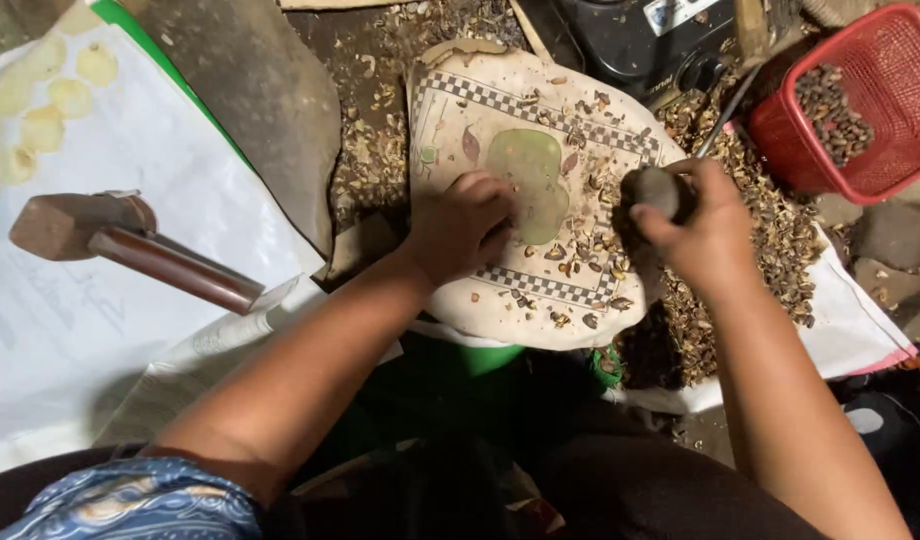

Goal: Cracking roasted nuts with a stone and flattening them into discs using a wooden mallet

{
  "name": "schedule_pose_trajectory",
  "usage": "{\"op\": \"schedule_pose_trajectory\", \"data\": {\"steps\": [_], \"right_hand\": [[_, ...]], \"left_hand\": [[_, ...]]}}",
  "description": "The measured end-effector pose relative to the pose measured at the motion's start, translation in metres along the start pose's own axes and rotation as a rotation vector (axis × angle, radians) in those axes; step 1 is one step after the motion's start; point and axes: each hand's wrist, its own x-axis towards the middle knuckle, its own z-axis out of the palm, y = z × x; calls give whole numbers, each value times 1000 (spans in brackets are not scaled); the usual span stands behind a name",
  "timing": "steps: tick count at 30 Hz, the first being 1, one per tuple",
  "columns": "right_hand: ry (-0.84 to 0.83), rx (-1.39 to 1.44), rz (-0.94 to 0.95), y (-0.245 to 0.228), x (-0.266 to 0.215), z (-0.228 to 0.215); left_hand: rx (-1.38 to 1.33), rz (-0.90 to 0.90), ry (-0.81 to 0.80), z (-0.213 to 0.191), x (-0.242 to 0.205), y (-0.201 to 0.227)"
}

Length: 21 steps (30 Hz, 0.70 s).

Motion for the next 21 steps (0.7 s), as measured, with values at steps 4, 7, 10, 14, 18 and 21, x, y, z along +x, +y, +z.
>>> {"op": "schedule_pose_trajectory", "data": {"steps": [4,7,10,14,18,21], "right_hand": [[-85,434,426,-45,4,-29],[-449,1007,137,-53,4,-23],[-233,450,293,-76,-11,-9],[-200,-190,48,-65,-15,21],[-230,-336,-7,-75,-12,24],[-139,-147,-161,-96,-16,28]], "left_hand": [[-311,150,130,-10,-3,5],[-291,148,175,-7,1,6],[-219,49,88,14,1,6],[-79,-121,232,33,9,26],[-43,-141,151,7,8,34],[-102,-155,114,-6,2,24]]}}
